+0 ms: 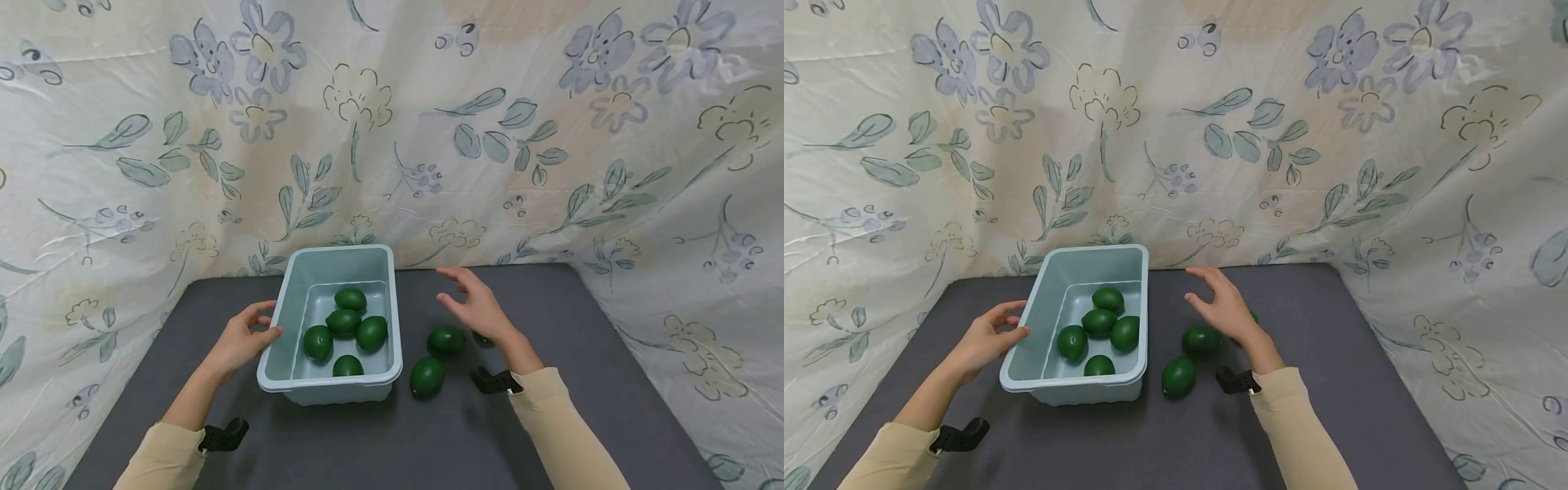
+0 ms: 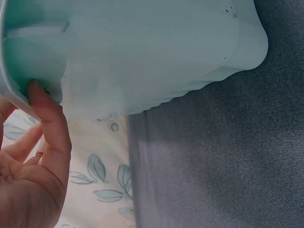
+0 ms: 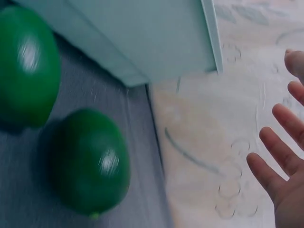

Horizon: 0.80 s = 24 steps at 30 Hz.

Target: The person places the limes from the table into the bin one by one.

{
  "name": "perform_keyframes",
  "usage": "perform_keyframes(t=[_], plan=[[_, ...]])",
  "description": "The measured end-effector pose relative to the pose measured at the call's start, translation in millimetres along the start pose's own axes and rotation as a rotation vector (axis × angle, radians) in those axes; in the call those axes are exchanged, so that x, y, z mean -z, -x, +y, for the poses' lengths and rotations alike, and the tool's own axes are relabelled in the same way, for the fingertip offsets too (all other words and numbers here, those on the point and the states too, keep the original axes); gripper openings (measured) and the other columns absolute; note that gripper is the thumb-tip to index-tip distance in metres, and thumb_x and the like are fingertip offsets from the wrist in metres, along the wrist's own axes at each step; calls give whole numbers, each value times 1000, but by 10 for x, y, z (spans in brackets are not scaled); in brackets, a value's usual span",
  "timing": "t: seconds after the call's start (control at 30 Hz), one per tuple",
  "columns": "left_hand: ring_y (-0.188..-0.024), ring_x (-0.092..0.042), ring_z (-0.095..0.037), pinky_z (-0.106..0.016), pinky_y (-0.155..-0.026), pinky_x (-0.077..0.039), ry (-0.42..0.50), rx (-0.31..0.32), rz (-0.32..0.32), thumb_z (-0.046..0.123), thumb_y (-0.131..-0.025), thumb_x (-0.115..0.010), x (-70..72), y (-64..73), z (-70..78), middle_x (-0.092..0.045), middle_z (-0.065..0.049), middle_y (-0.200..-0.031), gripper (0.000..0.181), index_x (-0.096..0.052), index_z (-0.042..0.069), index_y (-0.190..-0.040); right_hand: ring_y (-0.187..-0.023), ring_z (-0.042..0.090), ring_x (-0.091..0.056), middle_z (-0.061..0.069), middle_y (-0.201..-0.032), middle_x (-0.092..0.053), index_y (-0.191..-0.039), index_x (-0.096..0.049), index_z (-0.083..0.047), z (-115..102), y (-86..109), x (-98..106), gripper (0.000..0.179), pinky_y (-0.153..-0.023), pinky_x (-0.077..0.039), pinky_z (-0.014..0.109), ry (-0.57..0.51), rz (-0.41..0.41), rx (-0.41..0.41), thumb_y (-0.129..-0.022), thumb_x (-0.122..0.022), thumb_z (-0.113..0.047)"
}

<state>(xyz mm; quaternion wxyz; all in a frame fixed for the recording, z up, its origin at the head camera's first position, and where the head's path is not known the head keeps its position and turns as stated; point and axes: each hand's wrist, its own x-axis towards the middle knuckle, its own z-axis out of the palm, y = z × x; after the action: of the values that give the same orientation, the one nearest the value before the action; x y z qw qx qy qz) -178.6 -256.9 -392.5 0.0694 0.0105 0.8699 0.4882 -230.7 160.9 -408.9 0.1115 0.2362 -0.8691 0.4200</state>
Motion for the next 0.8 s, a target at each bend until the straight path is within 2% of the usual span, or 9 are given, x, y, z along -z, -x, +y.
perform_keyframes(t=[0.3, 0.53, 0.8], plan=[[-79, -62, -19, -34, -60, -52, -6, 0, 3, 18, -89, -61, 5, -10, -9, -50, -24, -116, 62, -30, 7, -141, -127, 31, -38, 11, -136, -40, -139, -39, -19, 303, 155, 140, 58, -97, -36, 54, 33, 68, -138, -87, -63, -29], [-78, -62, -19, -33, -60, -52, -11, 0, 7, 17, -89, -61, 3, -14, -19, -51, -24, -116, 62, -30, 7, -141, -129, 35, -33, 16, -141, -34, -141, -35, -11, 500, 291, 166, 63, -98, -33, 55, 73, 62, -180, -88, -63, -27], [-77, -62, -19, -33, -59, -52, -13, 2, 9, 17, -88, -61, 4, -23, -23, -51, -24, -116, 61, -31, 7, -141, -130, 39, -29, 21, -142, -31, -142, -32, -9, 737, 428, 120, 67, -98, -28, 59, 132, 45, -254, -87, -62, -33]])
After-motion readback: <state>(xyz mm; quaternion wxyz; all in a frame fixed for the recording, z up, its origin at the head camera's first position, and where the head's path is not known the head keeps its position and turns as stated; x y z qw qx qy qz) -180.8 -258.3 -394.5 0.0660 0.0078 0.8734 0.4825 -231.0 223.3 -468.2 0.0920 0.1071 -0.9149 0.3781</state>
